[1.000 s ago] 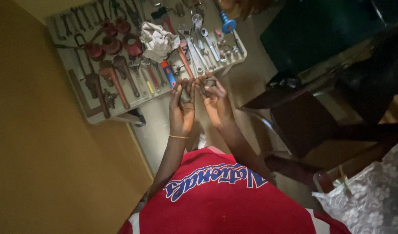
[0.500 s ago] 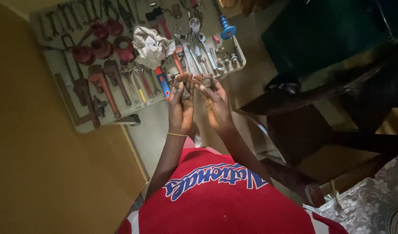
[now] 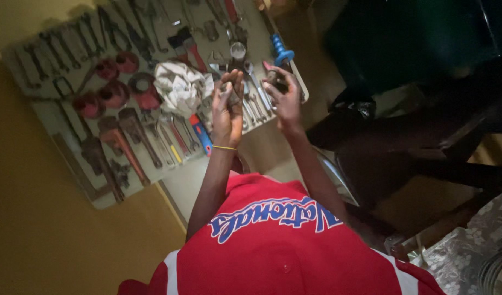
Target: The person takes various metal tools from a wall-mounted rack, wipes them with a cloth, and then places them back into a cardboard box.
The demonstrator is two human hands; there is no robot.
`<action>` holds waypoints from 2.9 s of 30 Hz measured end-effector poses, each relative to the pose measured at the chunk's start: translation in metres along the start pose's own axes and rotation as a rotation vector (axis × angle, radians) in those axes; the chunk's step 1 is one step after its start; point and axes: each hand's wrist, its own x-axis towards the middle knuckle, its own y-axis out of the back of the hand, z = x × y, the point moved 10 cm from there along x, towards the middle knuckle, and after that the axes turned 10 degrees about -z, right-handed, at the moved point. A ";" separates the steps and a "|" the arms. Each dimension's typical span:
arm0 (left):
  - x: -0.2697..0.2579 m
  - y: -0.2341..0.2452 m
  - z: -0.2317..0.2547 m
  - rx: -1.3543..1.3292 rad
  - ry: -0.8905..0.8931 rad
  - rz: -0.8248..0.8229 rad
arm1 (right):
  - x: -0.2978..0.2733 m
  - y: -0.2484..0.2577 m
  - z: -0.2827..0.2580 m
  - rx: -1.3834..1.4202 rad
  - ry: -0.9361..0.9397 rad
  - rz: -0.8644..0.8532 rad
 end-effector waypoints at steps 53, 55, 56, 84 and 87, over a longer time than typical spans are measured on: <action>0.072 0.123 -0.067 0.708 0.259 0.113 | 0.091 -0.029 0.057 -0.569 0.135 -0.185; 0.067 0.133 -0.065 0.741 0.240 0.119 | 0.085 -0.030 0.065 -0.566 0.133 -0.241; 0.063 0.134 -0.061 0.766 0.209 0.095 | 0.080 -0.032 0.067 -0.559 0.148 -0.281; -0.108 -0.019 -0.019 0.214 0.052 -0.089 | -0.153 -0.052 0.034 0.392 0.218 -0.171; -0.113 -0.021 -0.018 0.040 0.075 -0.107 | -0.161 -0.052 0.029 0.337 0.273 -0.173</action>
